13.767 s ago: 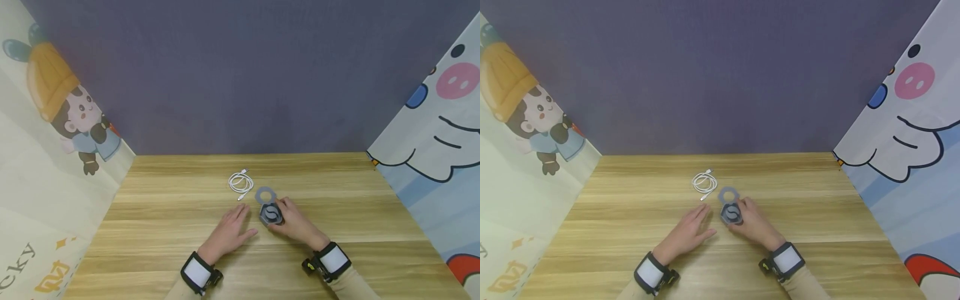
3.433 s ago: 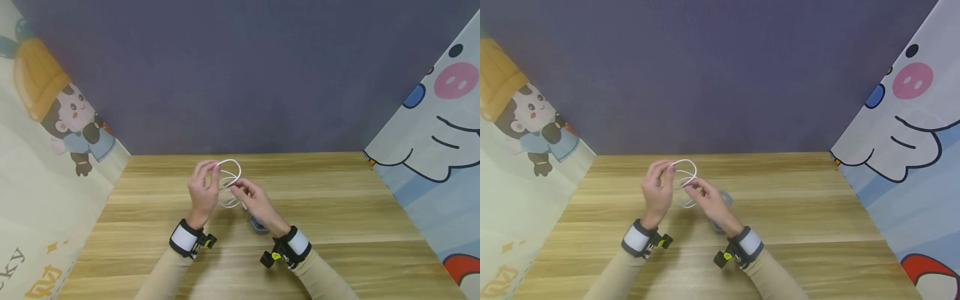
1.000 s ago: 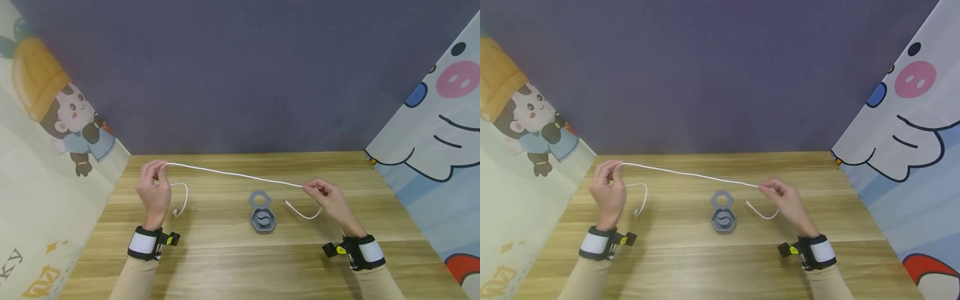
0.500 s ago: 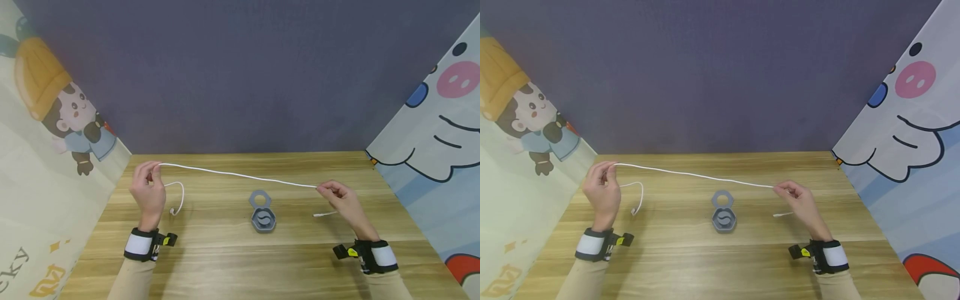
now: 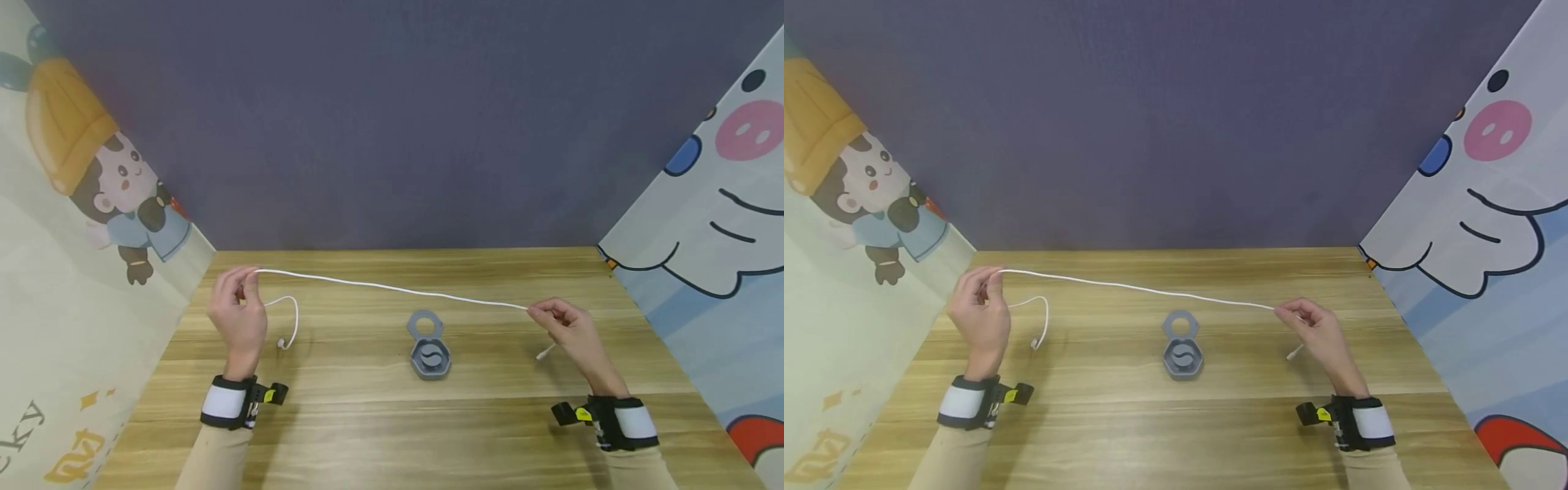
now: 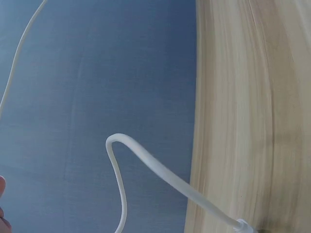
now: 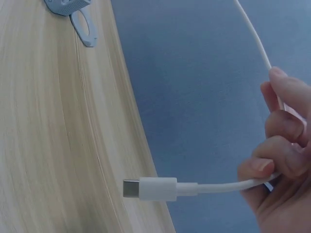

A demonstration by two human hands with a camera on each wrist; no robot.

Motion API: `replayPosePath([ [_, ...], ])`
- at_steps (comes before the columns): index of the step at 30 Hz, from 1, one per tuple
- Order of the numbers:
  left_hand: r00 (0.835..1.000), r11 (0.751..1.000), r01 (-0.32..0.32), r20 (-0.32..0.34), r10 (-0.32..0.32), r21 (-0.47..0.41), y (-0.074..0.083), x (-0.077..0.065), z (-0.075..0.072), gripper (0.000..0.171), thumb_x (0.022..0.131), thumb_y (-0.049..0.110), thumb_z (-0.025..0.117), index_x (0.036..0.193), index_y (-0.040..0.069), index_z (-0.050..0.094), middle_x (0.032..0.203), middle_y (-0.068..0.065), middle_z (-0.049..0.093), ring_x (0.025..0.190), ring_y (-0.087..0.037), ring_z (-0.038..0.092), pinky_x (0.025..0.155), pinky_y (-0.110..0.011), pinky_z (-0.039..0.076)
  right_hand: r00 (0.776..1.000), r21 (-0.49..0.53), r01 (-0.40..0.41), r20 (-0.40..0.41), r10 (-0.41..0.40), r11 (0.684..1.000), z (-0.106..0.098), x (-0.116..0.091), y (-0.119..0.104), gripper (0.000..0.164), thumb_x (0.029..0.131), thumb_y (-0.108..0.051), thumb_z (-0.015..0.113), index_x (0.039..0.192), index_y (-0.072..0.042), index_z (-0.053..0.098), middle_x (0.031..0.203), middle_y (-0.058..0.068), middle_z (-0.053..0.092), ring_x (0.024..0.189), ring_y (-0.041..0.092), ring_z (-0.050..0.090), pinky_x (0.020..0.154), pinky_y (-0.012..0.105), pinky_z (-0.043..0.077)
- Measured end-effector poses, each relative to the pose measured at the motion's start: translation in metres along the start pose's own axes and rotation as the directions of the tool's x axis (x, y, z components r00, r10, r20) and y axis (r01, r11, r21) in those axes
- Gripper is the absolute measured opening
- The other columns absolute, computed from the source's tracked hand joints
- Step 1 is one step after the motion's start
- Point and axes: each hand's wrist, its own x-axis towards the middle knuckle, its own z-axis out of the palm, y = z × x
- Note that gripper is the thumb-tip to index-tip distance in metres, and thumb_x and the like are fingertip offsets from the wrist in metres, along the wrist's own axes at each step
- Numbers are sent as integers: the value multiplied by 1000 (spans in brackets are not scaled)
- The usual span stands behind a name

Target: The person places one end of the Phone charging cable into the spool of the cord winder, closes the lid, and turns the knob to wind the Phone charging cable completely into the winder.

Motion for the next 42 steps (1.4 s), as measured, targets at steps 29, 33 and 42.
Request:
replayPosePath([
  [29,920,968,-23,385,-77,250,-21,-42,0,11,95,3,70,96,-7,73,96,-22,70,65,-28,60,59,-19,44,987,61,158,-50,-155,986,80,8,-32,5,95,1,70,98,-1,73,59,-9,33,54,2,29,46,30,26],
  [33,905,963,-43,420,-76,267,-20,-48,3,11,95,3,70,96,-7,73,97,-22,71,66,-30,61,58,-36,52,988,63,149,-40,-147,987,88,7,-32,6,95,2,70,97,-2,73,58,-9,32,53,2,28,45,30,24],
  [42,887,956,-48,452,-93,290,-18,-58,7,11,93,3,71,94,-8,72,97,-23,72,71,-35,65,61,-44,57,988,41,153,-17,-153,987,100,8,-36,8,93,8,69,98,3,72,58,-8,30,52,0,26,44,30,23],
])
